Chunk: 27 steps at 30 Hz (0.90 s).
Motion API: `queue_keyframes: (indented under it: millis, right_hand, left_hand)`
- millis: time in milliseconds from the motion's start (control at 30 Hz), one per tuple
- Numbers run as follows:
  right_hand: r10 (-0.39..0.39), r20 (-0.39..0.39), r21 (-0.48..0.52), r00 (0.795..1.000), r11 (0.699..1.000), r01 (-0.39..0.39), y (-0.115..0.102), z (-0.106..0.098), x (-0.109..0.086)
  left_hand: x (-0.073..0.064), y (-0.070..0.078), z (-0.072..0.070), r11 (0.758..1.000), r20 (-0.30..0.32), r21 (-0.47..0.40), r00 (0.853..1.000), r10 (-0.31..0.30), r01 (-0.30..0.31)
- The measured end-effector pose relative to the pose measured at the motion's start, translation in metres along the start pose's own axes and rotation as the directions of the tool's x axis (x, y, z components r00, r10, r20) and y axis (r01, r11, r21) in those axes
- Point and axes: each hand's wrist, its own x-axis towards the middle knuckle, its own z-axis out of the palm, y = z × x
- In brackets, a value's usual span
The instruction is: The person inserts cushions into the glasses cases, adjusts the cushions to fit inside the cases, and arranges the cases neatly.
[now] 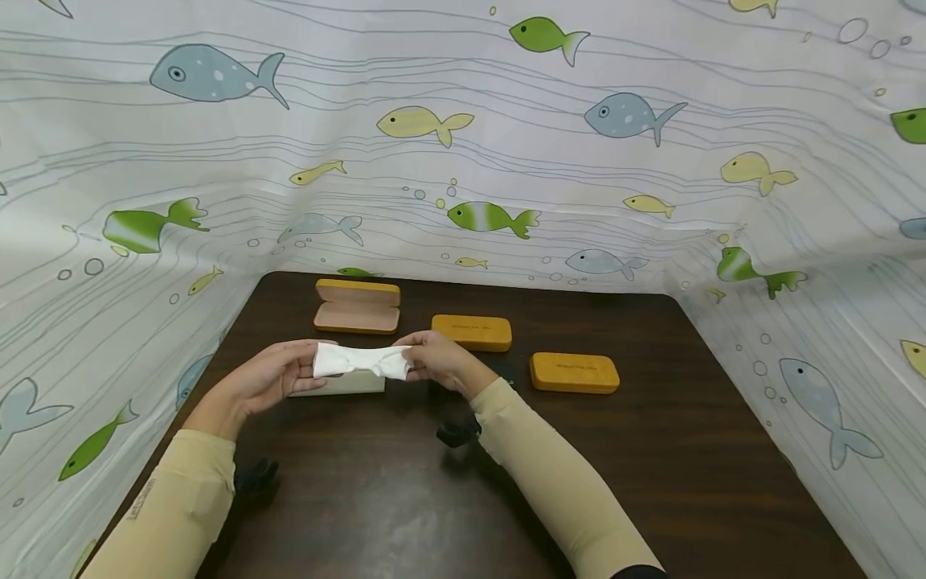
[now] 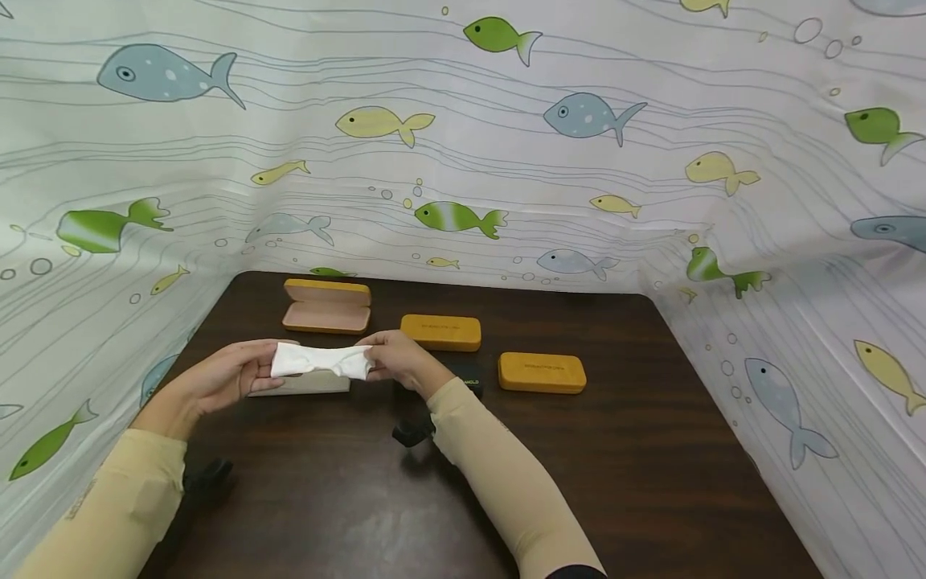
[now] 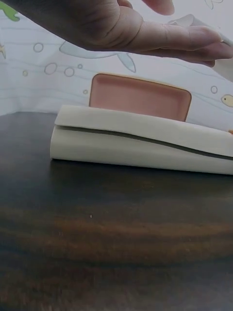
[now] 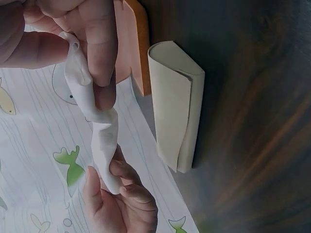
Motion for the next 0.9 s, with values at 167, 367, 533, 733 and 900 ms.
queue_keyframes:
  millis: [167,367,533,733,900]
  right_hand:
    - [-0.007,0.013,-0.025,1.000,1.000,0.007,-0.006,-0.005,0.006]
    - [0.009,0.007,-0.034,1.000,0.999,-0.009,-0.011,-0.010,0.012]
    - [0.007,-0.004,0.000,1.000,1.000,-0.007,-0.014,-0.013,0.021]
    - [0.020,-0.012,0.024,1.000,1.000,-0.020,-0.015,-0.016,0.034]
    - [0.031,-0.019,0.041,0.999,0.999,-0.030,-0.015,-0.017,0.044]
  left_hand:
    - [0.006,0.000,-0.005,1.000,-0.008,0.018,1.000,0.007,-0.007]
    - [0.014,0.001,-0.007,1.000,-0.020,0.000,1.000,0.008,-0.008]
    - [0.020,0.006,-0.012,1.000,-0.026,-0.005,1.000,0.007,-0.007]
    - [0.030,0.008,-0.019,0.999,-0.032,-0.043,0.999,-0.006,0.005]
    - [0.036,0.010,-0.026,0.998,-0.070,-0.047,0.997,-0.032,0.029]
